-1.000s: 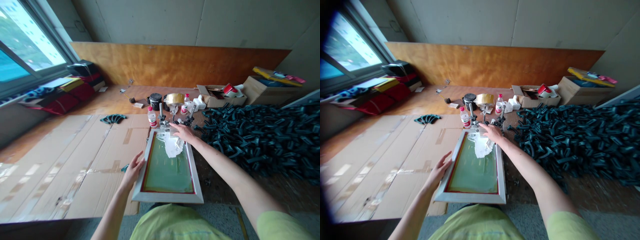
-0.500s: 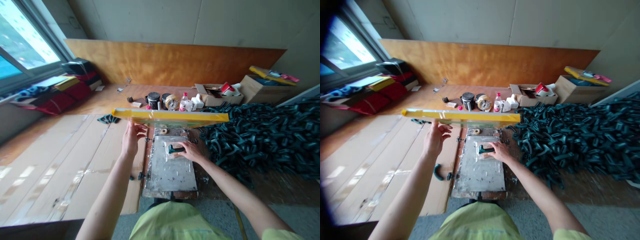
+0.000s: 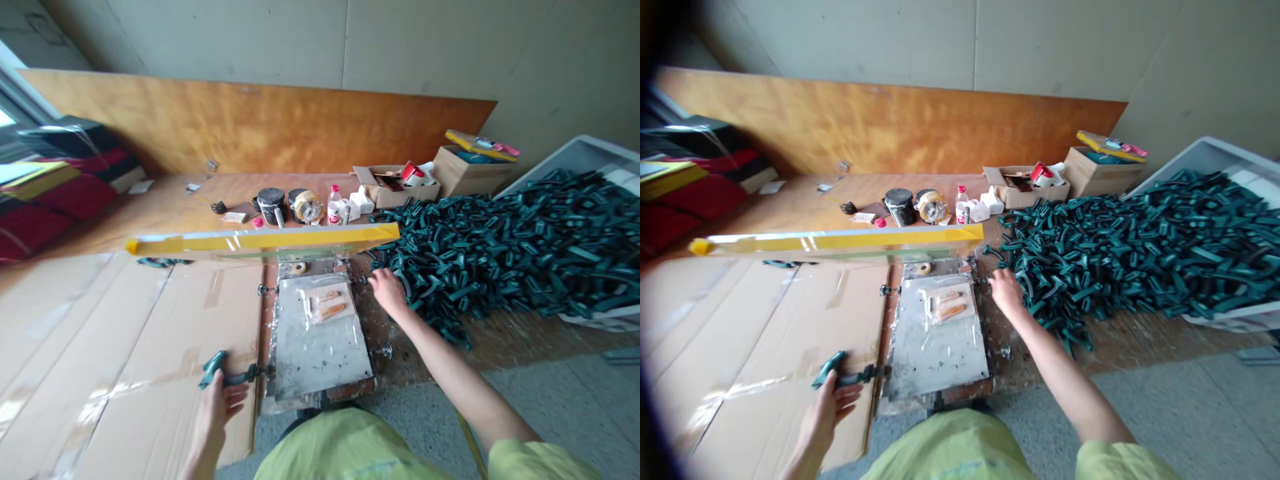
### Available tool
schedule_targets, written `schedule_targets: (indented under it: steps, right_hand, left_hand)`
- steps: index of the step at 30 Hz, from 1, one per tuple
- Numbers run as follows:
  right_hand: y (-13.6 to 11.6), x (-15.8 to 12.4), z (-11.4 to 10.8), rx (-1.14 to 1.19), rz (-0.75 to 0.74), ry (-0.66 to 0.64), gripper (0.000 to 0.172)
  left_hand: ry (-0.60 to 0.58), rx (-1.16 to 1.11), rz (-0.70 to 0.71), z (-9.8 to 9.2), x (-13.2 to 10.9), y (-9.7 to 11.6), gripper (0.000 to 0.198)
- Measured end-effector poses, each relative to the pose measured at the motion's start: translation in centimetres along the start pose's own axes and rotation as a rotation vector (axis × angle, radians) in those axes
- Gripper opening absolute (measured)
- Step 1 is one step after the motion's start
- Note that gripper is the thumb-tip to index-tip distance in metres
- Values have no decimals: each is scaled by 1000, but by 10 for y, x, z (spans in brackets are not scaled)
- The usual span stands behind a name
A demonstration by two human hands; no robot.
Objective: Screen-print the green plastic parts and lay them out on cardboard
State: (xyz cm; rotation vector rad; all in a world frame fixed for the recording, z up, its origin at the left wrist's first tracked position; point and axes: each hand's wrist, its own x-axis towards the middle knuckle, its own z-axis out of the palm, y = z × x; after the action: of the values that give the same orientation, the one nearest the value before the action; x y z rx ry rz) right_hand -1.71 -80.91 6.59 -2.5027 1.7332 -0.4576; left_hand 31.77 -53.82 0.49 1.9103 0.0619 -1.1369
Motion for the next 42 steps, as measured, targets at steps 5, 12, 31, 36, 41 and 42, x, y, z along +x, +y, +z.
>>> schedule_targets:
  steps: [5, 12, 31, 36, 41, 42]
  right_hand:
    - [97, 36, 0, -247, 434, -222, 27]
    - [58, 28, 5, 223, 248, -108, 39]
    - [-50, 12, 32, 237, -487, 60, 25]
    - [-41, 59, 1, 274, -294, 176, 27]
    - [-97, 89, -3, 240, -470, -6, 50]
    - [-107, 91, -1, 182, -471, -73, 47]
  left_hand:
    - [182, 279, -74, -61, 47, -24, 44]
    - [51, 793, 111, -57, 45, 20, 47]
    - [-210, -211, 811, 45, -90, 179, 52]
    - [-357, -33, 429, 25, -70, 105, 68]
    - [-314, -28, 433, 40, -27, 49, 89]
    - [-292, -18, 447, 43, -22, 44, 91]
